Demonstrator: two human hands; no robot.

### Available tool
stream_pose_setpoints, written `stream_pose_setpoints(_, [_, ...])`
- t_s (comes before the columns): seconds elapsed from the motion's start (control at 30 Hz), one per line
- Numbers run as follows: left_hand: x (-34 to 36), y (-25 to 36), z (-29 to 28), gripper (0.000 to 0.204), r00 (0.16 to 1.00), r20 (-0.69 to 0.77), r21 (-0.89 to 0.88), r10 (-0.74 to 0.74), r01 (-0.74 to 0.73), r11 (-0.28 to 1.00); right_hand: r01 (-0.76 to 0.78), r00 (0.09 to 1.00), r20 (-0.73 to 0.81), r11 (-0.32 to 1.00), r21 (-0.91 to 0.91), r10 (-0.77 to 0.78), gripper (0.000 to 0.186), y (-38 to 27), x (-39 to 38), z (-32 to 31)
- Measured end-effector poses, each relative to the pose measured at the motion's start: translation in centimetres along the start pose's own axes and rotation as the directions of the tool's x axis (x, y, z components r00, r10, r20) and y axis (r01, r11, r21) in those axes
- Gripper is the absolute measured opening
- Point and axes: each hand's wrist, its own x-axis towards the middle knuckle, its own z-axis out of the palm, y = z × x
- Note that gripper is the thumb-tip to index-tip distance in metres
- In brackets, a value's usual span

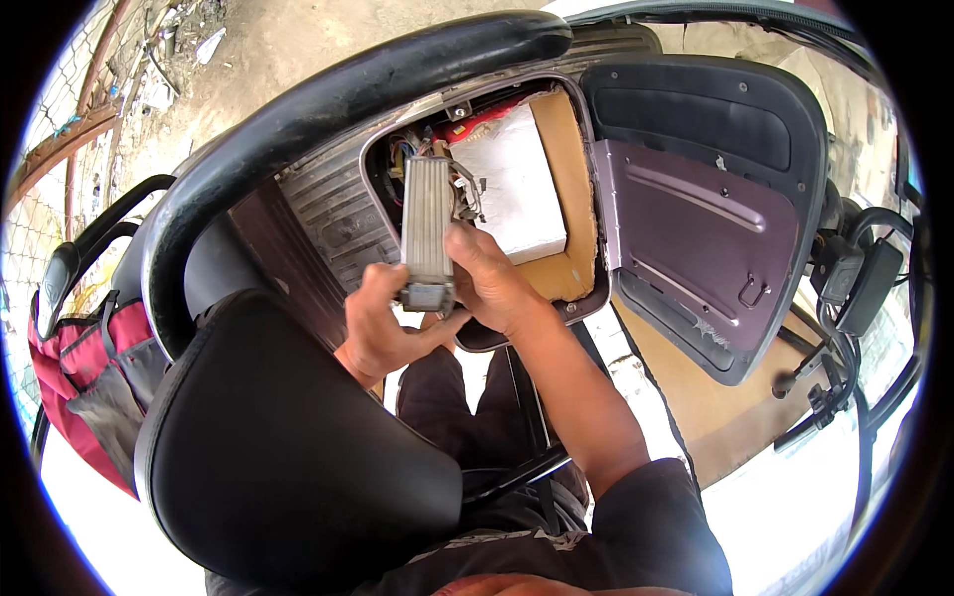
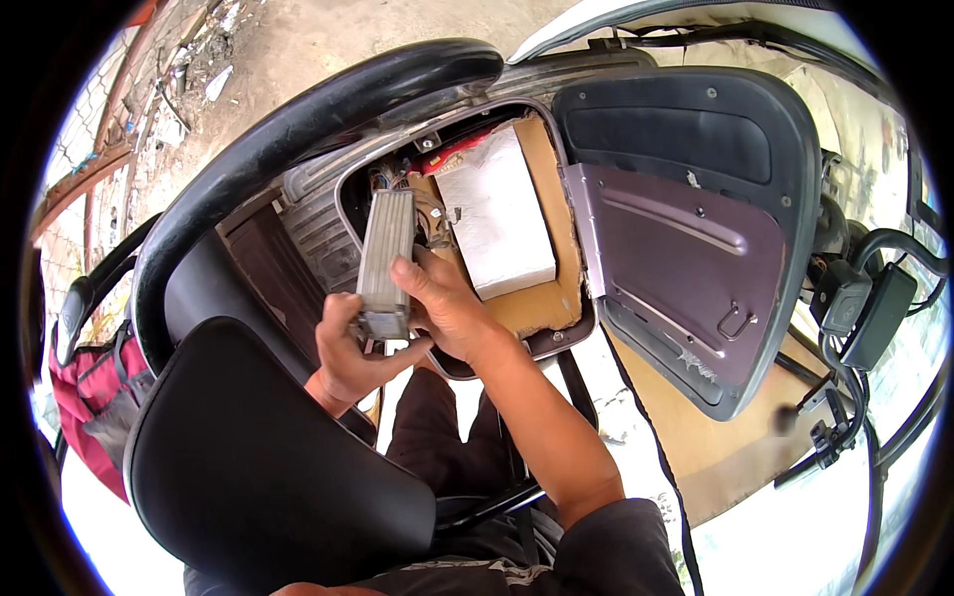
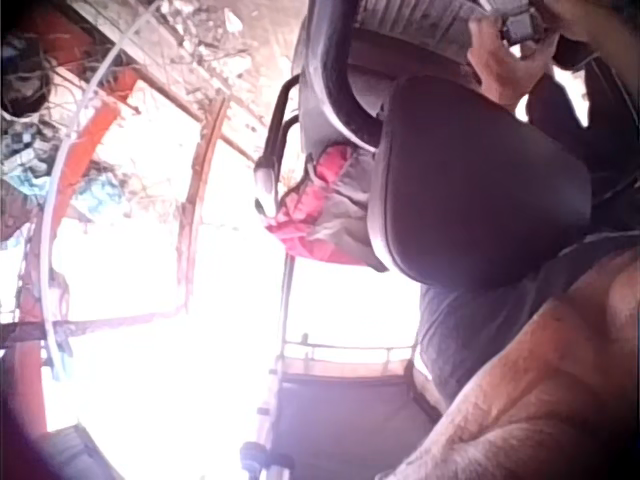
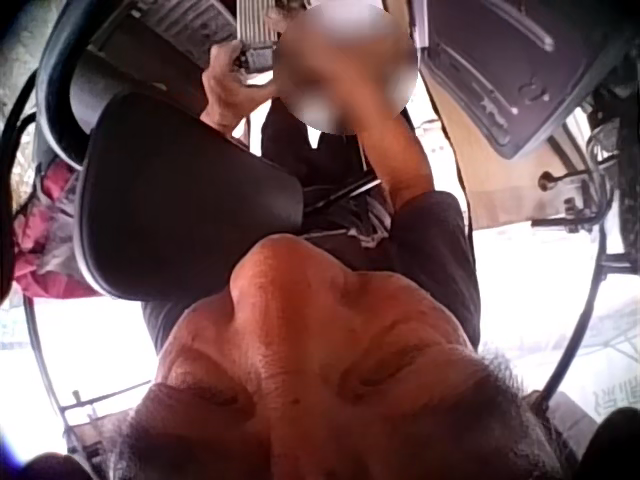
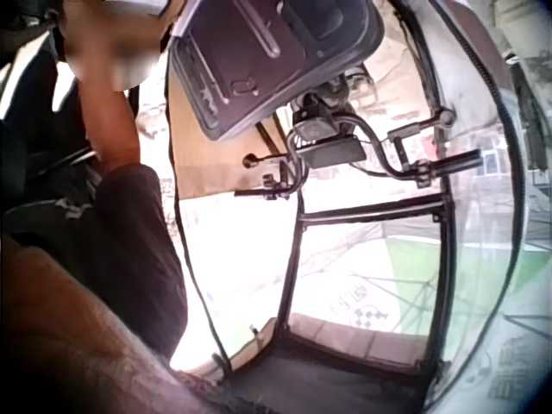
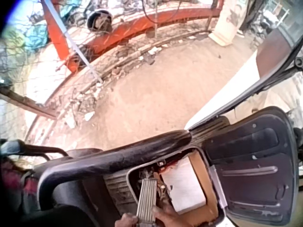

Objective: The person installs a silver electronic module into the open seat compartment of a scooter, connecting wires and securing it in place. They then place several batteries into the compartment and close the seat.

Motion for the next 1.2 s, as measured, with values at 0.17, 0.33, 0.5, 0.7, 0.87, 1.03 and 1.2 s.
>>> stream_pose_setpoints(0.17, [-1.0, 0.2, -0.3, 0.069, 0.961, 0.245, -0.073, -0.125, 0.147, 0.986, -0.095, 0.995, 0.039, 0.98, 0.174, 0.09, 0.05, -0.7, -0.8, -3.9])
stream_pose_setpoints(0.33, [-0.2, -1.8, -1.1, 0.041, 0.961, 0.135, 0.044, -0.241, 0.237, 0.97, -0.053, 0.998, -0.023, 0.98, 0.192, 0.058, 0.056, -1.2, -1.2, -7.5])
stream_pose_setpoints(0.5, [-3.3, -5.3, -1.9, 0.038, 0.881, 0.251, 0.188, -0.401, 0.362, 0.913, -0.013, 1.0, -0.001, 0.997, 0.072, 0.014, 0.062, -1.8, -0.9, -8.8])
stream_pose_setpoints(0.7, [-6.7, -6.4, -0.6, 0.049, 0.75, 0.404, 0.17, -0.525, 0.502, 0.848, 0.014, 0.998, -0.069, 1.0, 0.022, -0.012, 0.065, -2.3, -0.6, -9.4])
stream_pose_setpoints(0.87, [-6.7, -5.5, -0.1, 0.035, 0.532, 0.499, 0.065, -0.684, 0.764, 0.642, 0.002, 0.999, -0.046, 1.0, -0.015, -0.003, 0.063, -2.9, -0.6, -9.0])
stream_pose_setpoints(1.03, [-3.7, -3.8, -0.1, 0.028, 0.443, 0.539, -0.322, -0.716, 0.894, 0.311, -0.008, 1.0, -0.019, 1.0, -0.008, 0.008, 0.063, -3.3, -0.8, -8.6])
stream_pose_setpoints(1.2, [-0.9, -3.9, -1.1, 0.026, 0.532, 0.491, -0.537, -0.69, 0.809, 0.241, 0.011, 0.999, -0.041, 0.995, -0.098, -0.015, 0.066, -2.2, -0.7, -8.5])
